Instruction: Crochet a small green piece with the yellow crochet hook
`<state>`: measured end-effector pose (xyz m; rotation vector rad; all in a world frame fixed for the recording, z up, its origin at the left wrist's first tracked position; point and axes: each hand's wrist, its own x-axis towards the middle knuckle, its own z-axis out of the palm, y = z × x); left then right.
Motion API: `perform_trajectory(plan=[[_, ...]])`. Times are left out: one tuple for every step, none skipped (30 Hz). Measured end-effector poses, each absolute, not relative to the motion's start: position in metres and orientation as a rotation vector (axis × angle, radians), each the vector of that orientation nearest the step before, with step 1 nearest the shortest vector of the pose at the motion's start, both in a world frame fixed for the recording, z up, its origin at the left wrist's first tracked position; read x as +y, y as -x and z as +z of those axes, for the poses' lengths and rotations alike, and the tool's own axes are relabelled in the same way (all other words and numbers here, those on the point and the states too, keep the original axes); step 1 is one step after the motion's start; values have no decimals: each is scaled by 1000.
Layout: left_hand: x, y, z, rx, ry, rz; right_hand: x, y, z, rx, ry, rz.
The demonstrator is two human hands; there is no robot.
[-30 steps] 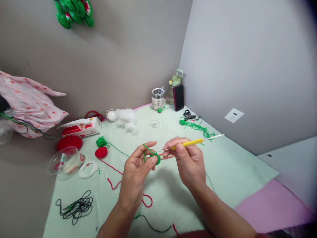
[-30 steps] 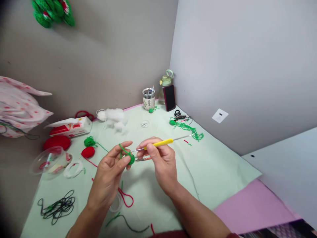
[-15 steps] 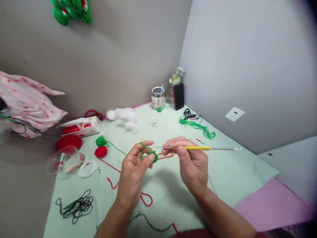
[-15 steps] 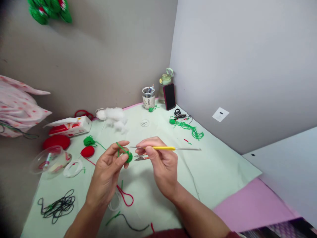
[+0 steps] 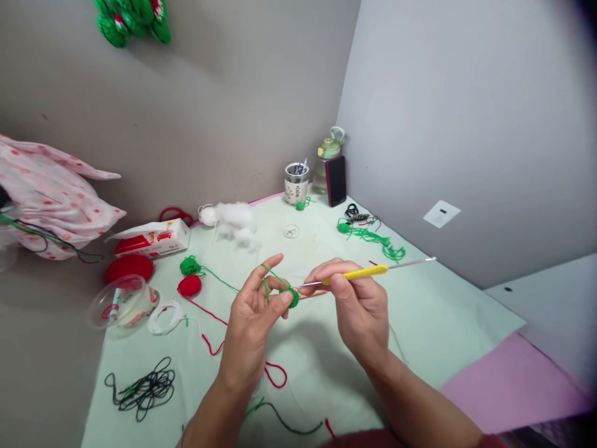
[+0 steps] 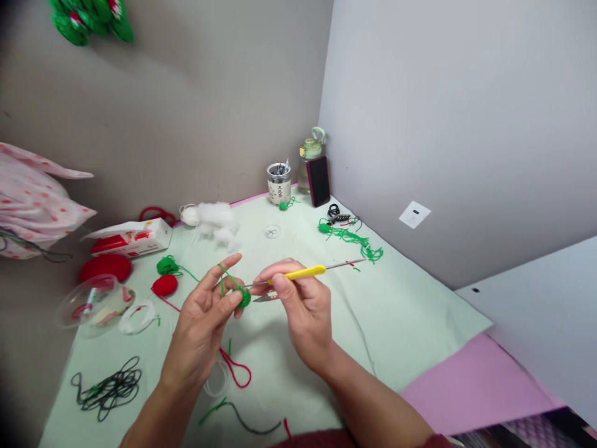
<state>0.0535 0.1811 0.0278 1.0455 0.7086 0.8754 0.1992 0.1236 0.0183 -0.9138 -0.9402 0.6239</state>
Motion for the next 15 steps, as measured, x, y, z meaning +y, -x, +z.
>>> perform_trajectory(plan=[[181,-53,28,710,-1047,872,123,-199,19,-937,915,622],[181,-53,29,710,-1046,868,123,-199,19,-934,916,624],[181,-53,30,711,-1043,865,123,-199,19,-935,916,628],[181,-54,31,711,-1040,862,123,-199,19,-937,918,632],[181,-54,31,713,-1038,861,122,-199,19,-939,919,636],[181,-54,32,714,-1037,861,122,-199,19,-941,923,640],[181,-54,32,715,-1036,861,122,-200,19,-941,927,641],[182,-54,32,713,-1036,862,122,-200,18,-940,931,641],[182,-54,32,711,-1037,865,122,-200,18,-940,935,641],[182,-54,31,708,-1039,867,122,-200,18,-940,937,640],[182,-54,31,705,-1042,868,122,-200,18,-943,939,639],[182,-54,30,703,-1046,868,122,-201,17,-947,942,636],[182,-54,29,703,-1053,868,122,-201,17,-952,944,632],[182,-54,29,702,-1061,869,122,-201,17,-959,945,628],[182,-54,28,701,-1070,871,122,-201,18,-965,946,624]])
